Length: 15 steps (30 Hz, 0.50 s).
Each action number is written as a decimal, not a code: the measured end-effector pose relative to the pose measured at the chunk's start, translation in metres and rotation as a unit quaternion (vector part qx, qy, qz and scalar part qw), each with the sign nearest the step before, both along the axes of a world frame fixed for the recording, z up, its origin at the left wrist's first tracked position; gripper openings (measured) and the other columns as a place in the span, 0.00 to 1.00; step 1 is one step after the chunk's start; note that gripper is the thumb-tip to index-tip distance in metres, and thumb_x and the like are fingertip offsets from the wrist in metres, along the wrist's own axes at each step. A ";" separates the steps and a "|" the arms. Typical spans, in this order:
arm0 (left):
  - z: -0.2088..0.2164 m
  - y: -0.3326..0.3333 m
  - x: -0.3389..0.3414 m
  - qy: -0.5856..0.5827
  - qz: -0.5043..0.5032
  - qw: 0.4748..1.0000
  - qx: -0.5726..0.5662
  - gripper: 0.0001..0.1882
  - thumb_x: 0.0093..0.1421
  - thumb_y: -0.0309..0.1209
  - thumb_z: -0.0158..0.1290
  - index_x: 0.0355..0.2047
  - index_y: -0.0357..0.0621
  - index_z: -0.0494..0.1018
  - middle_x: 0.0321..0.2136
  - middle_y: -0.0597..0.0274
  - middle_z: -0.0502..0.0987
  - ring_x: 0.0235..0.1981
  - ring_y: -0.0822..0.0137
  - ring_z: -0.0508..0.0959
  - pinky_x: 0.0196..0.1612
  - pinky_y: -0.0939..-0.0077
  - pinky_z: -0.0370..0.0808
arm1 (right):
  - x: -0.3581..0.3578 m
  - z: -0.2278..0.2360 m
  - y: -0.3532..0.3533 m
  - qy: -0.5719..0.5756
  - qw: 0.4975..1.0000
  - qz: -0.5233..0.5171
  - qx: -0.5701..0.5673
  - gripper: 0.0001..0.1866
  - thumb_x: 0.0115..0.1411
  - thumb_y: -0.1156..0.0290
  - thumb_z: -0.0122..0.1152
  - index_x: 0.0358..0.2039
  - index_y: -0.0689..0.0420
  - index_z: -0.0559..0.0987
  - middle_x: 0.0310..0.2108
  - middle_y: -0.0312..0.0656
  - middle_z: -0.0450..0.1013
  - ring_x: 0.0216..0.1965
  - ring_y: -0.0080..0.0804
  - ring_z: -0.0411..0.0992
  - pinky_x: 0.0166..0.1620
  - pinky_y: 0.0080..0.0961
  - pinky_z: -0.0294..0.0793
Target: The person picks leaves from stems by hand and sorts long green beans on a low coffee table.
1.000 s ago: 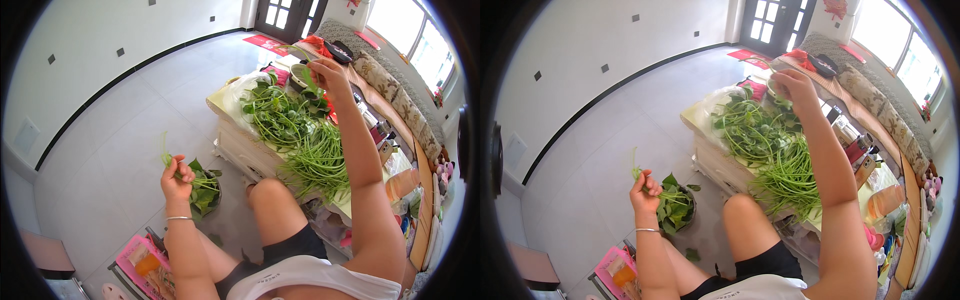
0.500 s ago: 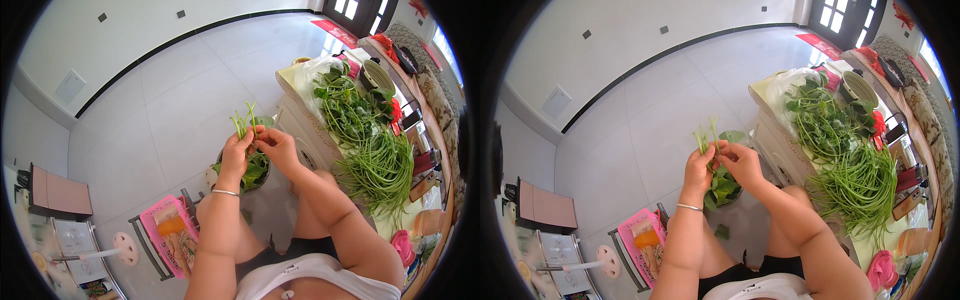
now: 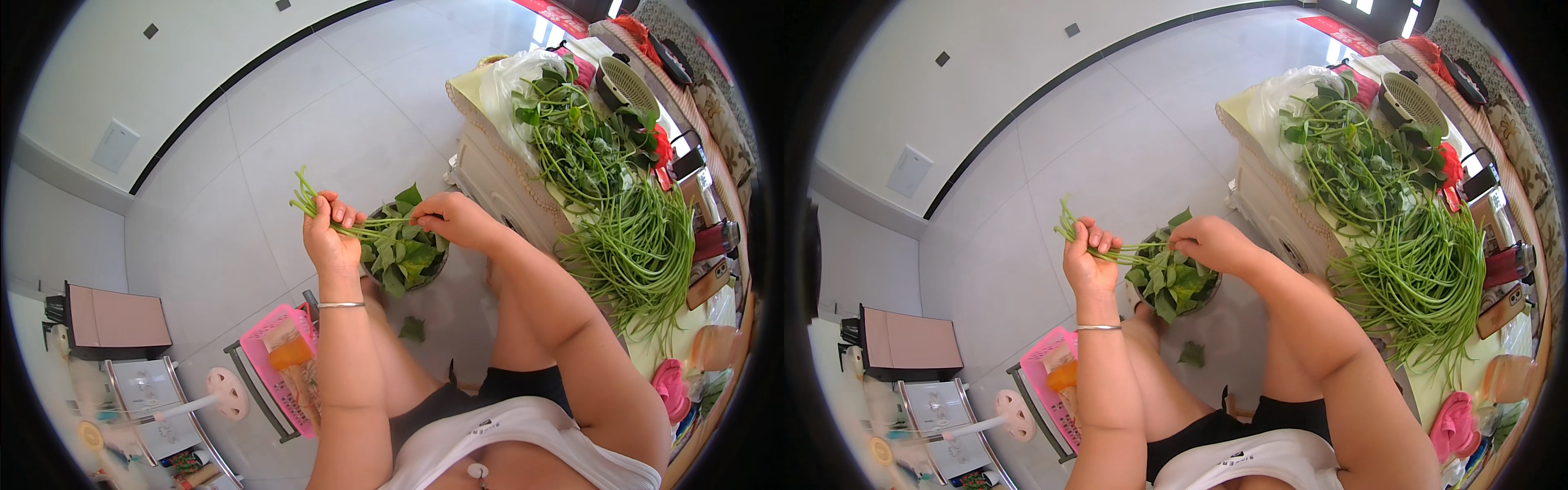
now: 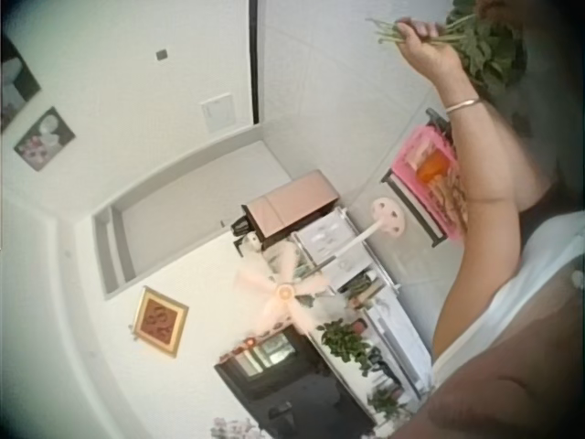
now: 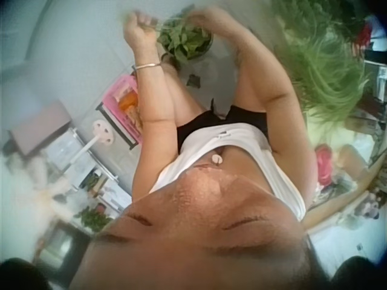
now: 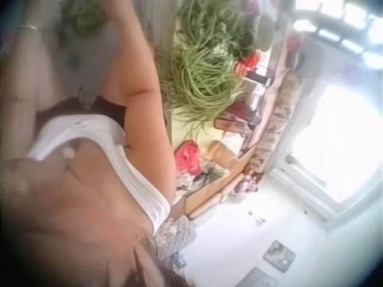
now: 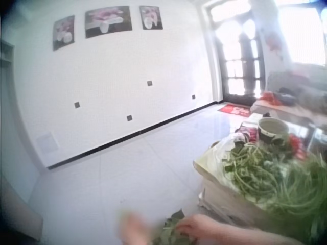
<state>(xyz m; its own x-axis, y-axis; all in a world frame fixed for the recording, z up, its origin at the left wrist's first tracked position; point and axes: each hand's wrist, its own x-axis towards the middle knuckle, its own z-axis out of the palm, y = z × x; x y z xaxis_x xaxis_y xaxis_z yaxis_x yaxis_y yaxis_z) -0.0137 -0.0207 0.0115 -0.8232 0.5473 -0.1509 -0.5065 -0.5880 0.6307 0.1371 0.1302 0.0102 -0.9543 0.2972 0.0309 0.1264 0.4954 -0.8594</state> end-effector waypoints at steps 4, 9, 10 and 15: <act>0.002 -0.001 0.004 0.103 -0.029 0.994 0.007 0.10 0.65 0.35 0.45 0.32 0.42 0.68 0.17 0.70 0.58 0.17 0.75 0.57 0.23 0.77 0.61 | -0.008 -0.010 -0.006 -0.013 0.993 -0.074 0.087 0.11 0.53 0.69 0.51 0.31 0.60 0.79 0.28 0.48 0.75 0.31 0.46 0.72 0.36 0.35 0.71; 0.008 -0.003 0.026 0.257 -0.016 0.964 -0.067 0.10 0.65 0.35 0.46 0.33 0.40 0.67 0.16 0.72 0.56 0.18 0.78 0.56 0.21 0.81 0.55 | -0.032 -0.030 -0.017 -0.029 0.970 -0.237 -0.040 0.11 0.52 0.69 0.51 0.27 0.62 0.80 0.23 0.50 0.74 0.26 0.44 0.72 0.32 0.34 0.71; 0.012 -0.006 0.029 0.274 -0.010 0.959 -0.077 0.10 0.65 0.35 0.46 0.33 0.40 0.68 0.16 0.73 0.56 0.18 0.78 0.55 0.21 0.82 0.54 | -0.035 -0.043 -0.007 -0.023 0.954 -0.284 -0.096 0.12 0.52 0.69 0.51 0.27 0.62 0.80 0.23 0.49 0.75 0.26 0.42 0.72 0.32 0.33 0.71; 0.015 -0.014 0.023 0.256 0.028 0.964 -0.072 0.10 0.64 0.36 0.48 0.33 0.41 0.68 0.16 0.74 0.55 0.17 0.80 0.53 0.19 0.84 0.52 | -0.029 -0.051 0.026 -0.012 0.943 -0.280 -0.180 0.14 0.53 0.67 0.54 0.30 0.64 0.81 0.23 0.45 0.76 0.26 0.30 0.72 0.33 0.28 0.72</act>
<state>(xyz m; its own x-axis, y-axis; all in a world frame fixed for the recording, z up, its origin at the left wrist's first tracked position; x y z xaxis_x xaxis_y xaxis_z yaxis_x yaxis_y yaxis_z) 0.0090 -0.0343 0.0267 -0.8378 0.5034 0.2112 -0.0775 -0.4926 0.8668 0.1084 0.1566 -0.0408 -0.6434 0.7420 -0.1882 0.3034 0.0214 -0.9526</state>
